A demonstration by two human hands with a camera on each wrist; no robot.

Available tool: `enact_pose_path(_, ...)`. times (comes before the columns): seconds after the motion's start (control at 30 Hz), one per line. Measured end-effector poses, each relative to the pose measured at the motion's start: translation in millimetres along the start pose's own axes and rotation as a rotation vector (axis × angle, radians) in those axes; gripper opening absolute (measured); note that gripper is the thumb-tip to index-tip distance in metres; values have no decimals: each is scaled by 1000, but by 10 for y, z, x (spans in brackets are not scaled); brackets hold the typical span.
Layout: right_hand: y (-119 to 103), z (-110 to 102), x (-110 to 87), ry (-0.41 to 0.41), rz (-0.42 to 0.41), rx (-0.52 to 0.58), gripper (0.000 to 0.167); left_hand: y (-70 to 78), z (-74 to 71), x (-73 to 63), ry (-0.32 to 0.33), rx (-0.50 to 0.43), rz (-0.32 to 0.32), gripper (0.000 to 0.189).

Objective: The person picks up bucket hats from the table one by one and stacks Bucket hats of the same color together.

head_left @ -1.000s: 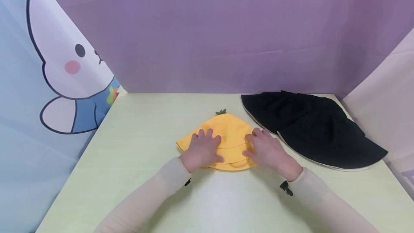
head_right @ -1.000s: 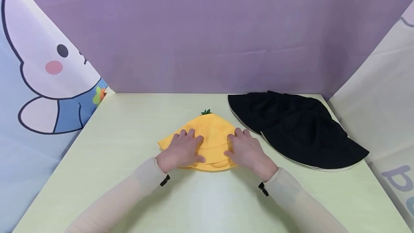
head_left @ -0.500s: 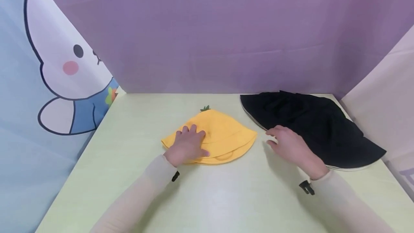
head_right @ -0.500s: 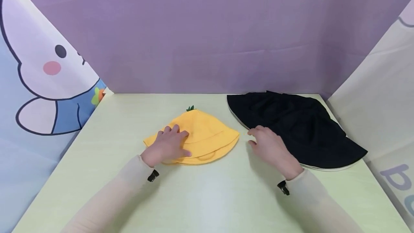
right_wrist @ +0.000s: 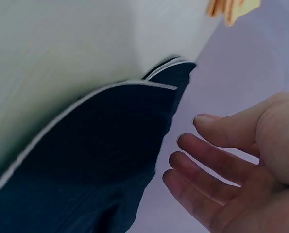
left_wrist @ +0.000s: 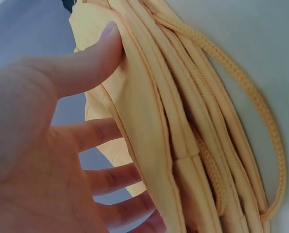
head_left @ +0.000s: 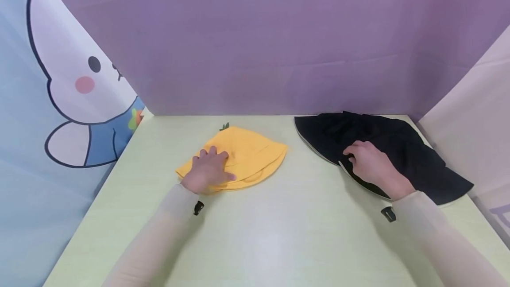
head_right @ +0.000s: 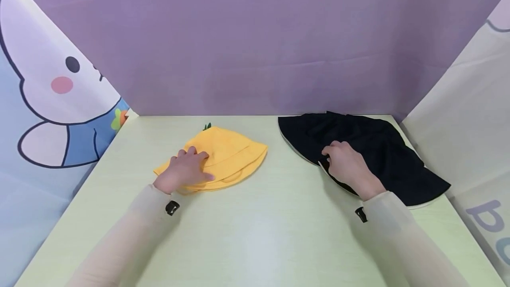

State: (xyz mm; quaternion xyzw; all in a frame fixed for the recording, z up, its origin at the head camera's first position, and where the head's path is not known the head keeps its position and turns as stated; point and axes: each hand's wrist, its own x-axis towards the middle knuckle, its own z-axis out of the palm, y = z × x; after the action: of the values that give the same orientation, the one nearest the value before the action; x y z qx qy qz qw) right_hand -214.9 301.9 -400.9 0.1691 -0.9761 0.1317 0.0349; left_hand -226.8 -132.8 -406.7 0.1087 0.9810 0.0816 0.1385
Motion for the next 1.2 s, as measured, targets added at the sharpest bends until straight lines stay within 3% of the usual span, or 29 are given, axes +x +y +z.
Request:
enact_pose_path(0.3, 94, 75, 91, -84, -7, -54, 30, -355, -90, 76, -3, -27, -87, 77)
enact_pose_path(0.57, 149, 145, 114, -57, -72, -101, 30, -652, -170, 60, -23, -55, -178, 79)
enact_pose_path(0.87, 202, 191, 159, -65, -120, -129, 28, -991, -253, -43, 13, -109, -297, 83)
enact_pose_path(1.2, 210, 235, 178, -30, -140, -164, 24, -1285, -337, -96, 13, -171, -343, 88)
